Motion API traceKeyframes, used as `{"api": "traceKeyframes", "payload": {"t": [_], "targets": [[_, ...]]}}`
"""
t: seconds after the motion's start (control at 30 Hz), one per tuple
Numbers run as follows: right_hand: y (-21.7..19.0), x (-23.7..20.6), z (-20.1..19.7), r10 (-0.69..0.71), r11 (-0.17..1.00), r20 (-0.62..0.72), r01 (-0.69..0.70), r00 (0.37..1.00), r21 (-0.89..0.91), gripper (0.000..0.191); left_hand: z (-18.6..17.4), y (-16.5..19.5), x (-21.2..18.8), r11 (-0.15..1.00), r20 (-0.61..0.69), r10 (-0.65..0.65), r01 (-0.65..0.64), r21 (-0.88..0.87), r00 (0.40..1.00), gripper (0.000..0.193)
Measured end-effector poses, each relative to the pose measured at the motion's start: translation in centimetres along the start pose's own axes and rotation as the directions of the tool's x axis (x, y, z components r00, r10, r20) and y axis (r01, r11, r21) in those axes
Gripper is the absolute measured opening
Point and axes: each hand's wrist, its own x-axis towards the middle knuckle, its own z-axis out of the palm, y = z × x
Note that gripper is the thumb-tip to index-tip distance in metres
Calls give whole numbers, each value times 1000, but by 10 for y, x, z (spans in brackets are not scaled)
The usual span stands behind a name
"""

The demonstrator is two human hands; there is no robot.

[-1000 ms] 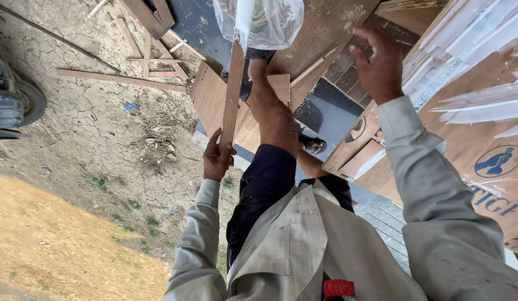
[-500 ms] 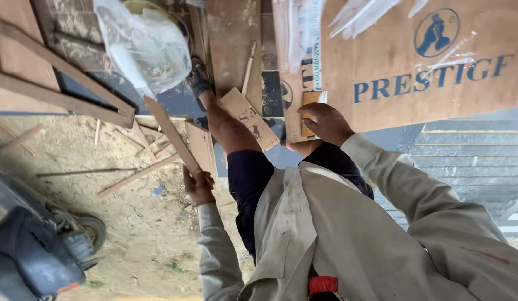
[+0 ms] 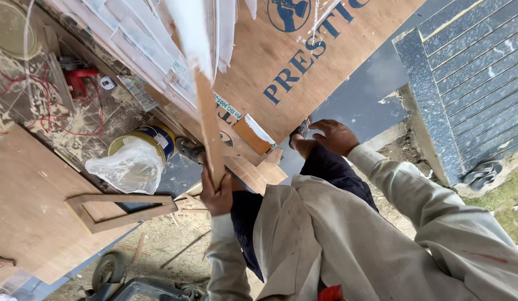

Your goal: The person applies white glue to a large wooden board using a wooden spreader. They repeatedly scoop glue from a bucket and spread it across the board surface in broad strokes.

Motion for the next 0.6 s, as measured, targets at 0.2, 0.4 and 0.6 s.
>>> {"api": "traceKeyframes", "payload": {"t": [0.2, 0.4, 0.6], "targets": [[56, -62, 16, 289, 954, 40, -291, 957, 74, 31, 243, 62, 168, 961, 405, 202, -260, 93, 892, 52], [72, -56, 19, 393, 881, -112, -339, 913, 328, 29, 334, 107, 179, 832, 519, 211, -431, 349, 828, 82], [78, 33, -8, 476, 527, -245, -51, 845, 848, 38, 351, 152, 94, 886, 626, 106, -359, 292, 772, 97]]}}
